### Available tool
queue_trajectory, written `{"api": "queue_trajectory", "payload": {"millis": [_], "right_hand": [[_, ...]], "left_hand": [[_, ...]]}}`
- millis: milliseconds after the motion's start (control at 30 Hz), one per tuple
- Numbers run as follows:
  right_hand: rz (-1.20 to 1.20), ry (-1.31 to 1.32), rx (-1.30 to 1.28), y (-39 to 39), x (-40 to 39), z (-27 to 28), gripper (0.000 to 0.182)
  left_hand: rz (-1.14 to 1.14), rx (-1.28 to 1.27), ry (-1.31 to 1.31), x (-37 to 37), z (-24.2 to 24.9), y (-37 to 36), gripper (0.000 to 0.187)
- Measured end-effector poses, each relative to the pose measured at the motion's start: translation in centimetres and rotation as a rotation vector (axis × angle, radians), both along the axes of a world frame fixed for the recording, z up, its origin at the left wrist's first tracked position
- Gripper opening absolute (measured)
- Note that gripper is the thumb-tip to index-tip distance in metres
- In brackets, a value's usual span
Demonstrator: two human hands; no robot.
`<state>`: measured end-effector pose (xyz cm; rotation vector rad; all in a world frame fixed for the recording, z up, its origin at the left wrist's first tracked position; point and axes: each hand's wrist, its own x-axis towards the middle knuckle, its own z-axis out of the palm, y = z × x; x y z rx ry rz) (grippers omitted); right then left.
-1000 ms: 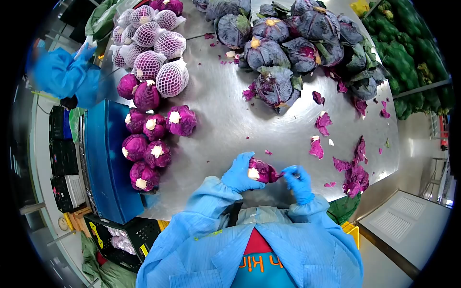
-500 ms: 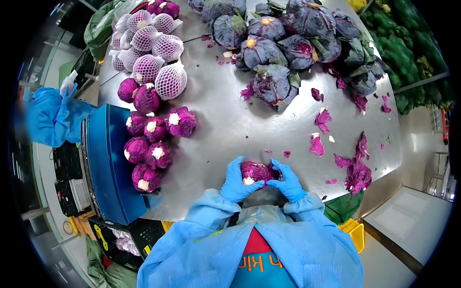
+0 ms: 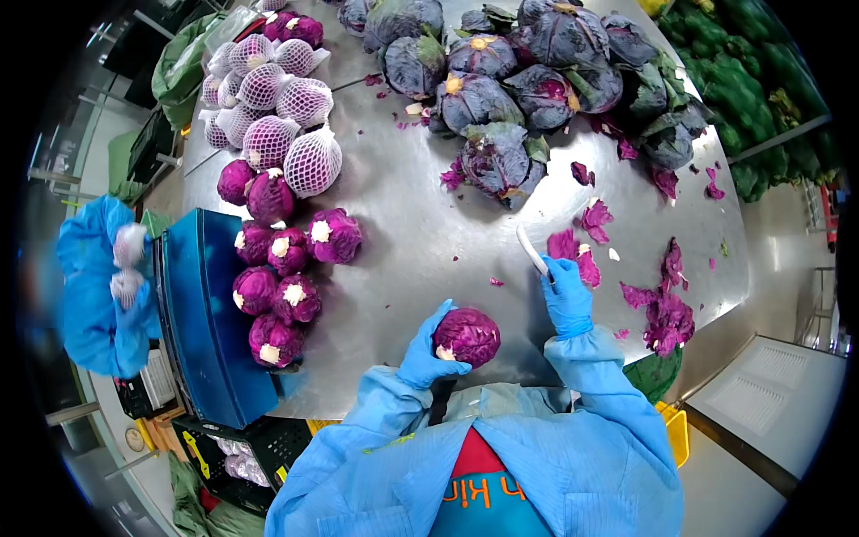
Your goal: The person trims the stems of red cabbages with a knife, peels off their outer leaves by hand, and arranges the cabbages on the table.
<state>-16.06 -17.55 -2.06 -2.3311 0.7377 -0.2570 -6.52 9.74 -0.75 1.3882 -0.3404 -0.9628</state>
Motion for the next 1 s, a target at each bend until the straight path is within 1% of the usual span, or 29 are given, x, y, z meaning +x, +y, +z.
{"api": "queue_trajectory", "payload": {"millis": [33, 67, 100, 167, 233, 267, 333, 400, 433, 467, 567, 667, 767, 867, 900, 967, 1000], "right_hand": [[0.045, 0.02, 0.181, 0.1, -0.1, 0.2, 0.043], [0.089, 0.04, 0.361, 0.3, -0.2, 0.6, 0.044], [0.115, 0.081, 0.692, 1.4, 0.0, 1.2, 0.05], [0.065, 0.146, 1.207, 3.8, -0.3, 1.3, 0.052], [0.006, 0.225, 1.31, 4.1, 0.0, 1.5, 0.054], [-0.02, 0.266, 1.366, 4.3, 0.1, 1.5, 0.055], [-0.012, 0.242, 1.429, 4.3, 0.0, 1.5, 0.055], [0.004, 0.234, 1.454, 4.2, 0.2, 1.5, 0.053], [0.017, 0.246, 1.447, 4.1, 0.2, 1.6, 0.051], [0.03, 0.258, 1.438, 4.0, 0.2, 1.6, 0.05], [0.057, 0.25, 1.296, 4.2, -0.2, 0.8, 0.046], [0.356, -0.073, 0.571, 4.6, -1.0, -2.2, 0.038], [0.366, 0.048, 0.235, 3.8, -0.9, -1.4, 0.032], [0.186, -0.032, -0.153, 0.6, -0.2, -1.5, 0.027], [0.057, 0.058, -0.263, -0.9, -0.2, -2.4, 0.03], [-0.071, -0.133, -0.375, -1.9, 1.5, 0.8, 0.036], [0.015, -0.1, -0.136, -1.6, 1.6, 2.2, 0.039]], "left_hand": [[-0.006, 0.01, -0.087, 0.0, -0.1, -0.4, 0.113], [0.005, 0.012, -0.116, -0.1, -0.3, -0.8, 0.113], [0.018, 0.013, -0.146, -0.1, -0.6, -1.2, 0.113], [0.01, 0.026, -0.196, 0.1, -1.0, -1.7, 0.115], [-0.026, 0.059, -0.235, 0.5, -0.9, -1.7, 0.12], [-0.017, 0.149, -0.434, 0.2, -0.6, -1.5, 0.122], [-0.01, 0.339, -0.832, -0.5, 1.3, -1.9, 0.127], [0.068, 0.386, -0.817, -1.9, 0.4, -2.2, 0.13], [0.107, 0.406, -0.806, -2.6, -0.1, -2.4, 0.132], [0.146, 0.351, -0.678, -2.9, -0.6, -2.5, 0.126], [0.102, 0.39, -0.594, -2.3, -0.5, -2.8, 0.123], [0.096, 0.392, -0.716, -1.5, 0.0, -3.1, 0.116], [-0.002, 0.36, -0.453, 0.2, -0.4, -2.3, 0.108], [-0.117, 0.152, 0.053, 1.1, 0.6, -1.2, 0.107], [-0.113, 0.131, 0.133, 0.9, 1.2, -1.0, 0.106], [-0.11, 0.079, 0.283, 0.9, 2.1, -1.1, 0.105], [-0.089, 0.064, 0.305, 0.9, 1.9, -1.4, 0.104]]}}
